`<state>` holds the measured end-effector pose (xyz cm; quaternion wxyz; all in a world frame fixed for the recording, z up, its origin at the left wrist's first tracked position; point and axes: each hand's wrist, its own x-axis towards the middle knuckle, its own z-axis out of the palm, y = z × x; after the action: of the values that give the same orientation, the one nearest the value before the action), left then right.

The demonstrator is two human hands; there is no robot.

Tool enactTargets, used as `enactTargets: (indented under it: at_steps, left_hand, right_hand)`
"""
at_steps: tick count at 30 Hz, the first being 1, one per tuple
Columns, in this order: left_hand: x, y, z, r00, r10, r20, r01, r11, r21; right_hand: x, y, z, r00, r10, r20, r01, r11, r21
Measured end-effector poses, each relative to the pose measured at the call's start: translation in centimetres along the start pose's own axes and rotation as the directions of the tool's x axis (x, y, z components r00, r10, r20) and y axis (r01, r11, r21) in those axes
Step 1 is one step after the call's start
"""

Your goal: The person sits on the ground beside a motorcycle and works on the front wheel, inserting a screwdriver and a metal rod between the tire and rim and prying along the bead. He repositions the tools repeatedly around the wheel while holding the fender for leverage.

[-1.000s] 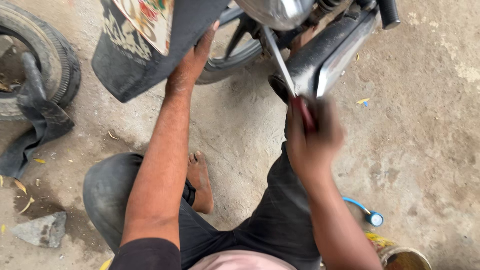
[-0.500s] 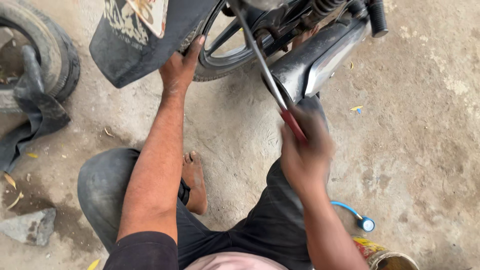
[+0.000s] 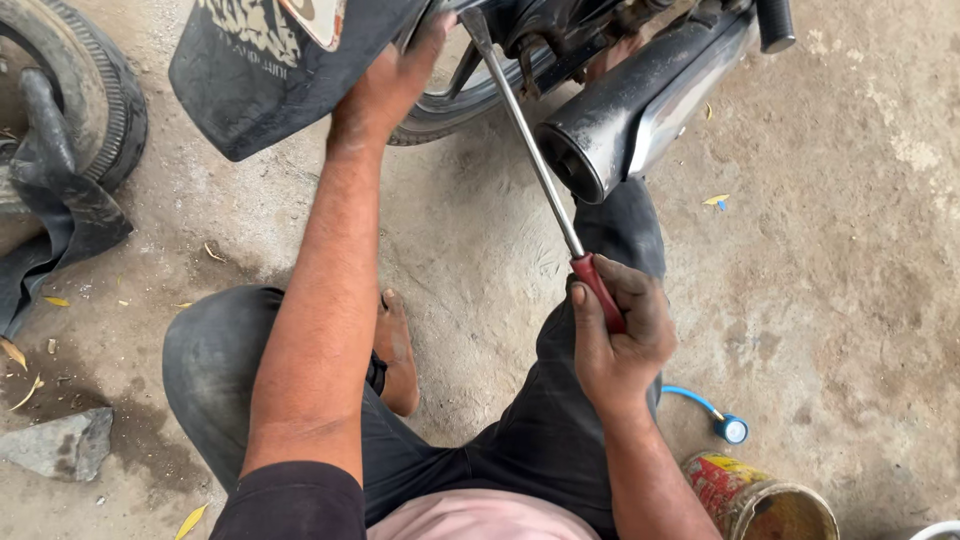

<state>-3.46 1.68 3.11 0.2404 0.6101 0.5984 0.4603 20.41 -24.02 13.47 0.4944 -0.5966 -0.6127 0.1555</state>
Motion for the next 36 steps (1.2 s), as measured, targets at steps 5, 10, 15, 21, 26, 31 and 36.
enactTargets:
  at_steps: [5, 10, 15, 21, 26, 31, 36]
  left_hand:
    - [-1.7, -4.1, -0.2, 0.991, -0.128, -0.043, 0.118, 0.976, -0.183]
    - [-1.7, -4.6, 0.0, 0.984, 0.113, -0.14, -0.123, 0.99, -0.067]
    - [-0.2, -2.8, 0.1, 0.988, 0.1, -0.115, -0.103, 0.994, -0.023]
    - [1.8, -2.1, 0.6, 0.978, 0.196, -0.072, -0.195, 0.98, 0.025]
    - [2.1, -3.1, 0.1, 0.973, 0.23, 0.028, -0.209, 0.923, -0.323]
    - [1.9, -1.7, 0.2, 0.967, 0.246, -0.059, -0.25, 0.966, -0.059]
    - [1.6, -1.3, 0.1, 1.0, 0.0, 0.012, -0.001, 0.995, 0.105]
  right_hand:
    - [4.4, 1.2, 2.3, 0.998, -0.034, -0.057, 0.036, 0.999, 0.027]
    - [3.2, 6.1, 1.4, 0.967, 0.248, 0.064, -0.231, 0.737, 0.635]
    - [2.8, 8.9, 2.5, 0.939, 0.31, 0.147, -0.338, 0.762, 0.553]
    - [5.9, 10.8, 3.5, 0.931, 0.28, 0.236, -0.316, 0.94, 0.13]
    - [6.0, 10.5, 3.4, 0.941, 0.227, 0.25, -0.269, 0.952, 0.148]
    - [5.7, 9.6, 3.4, 0.954, 0.236, 0.183, -0.257, 0.961, 0.102]
    - [6.1, 9.7, 3.2, 0.964, 0.213, 0.158, -0.236, 0.96, 0.15]
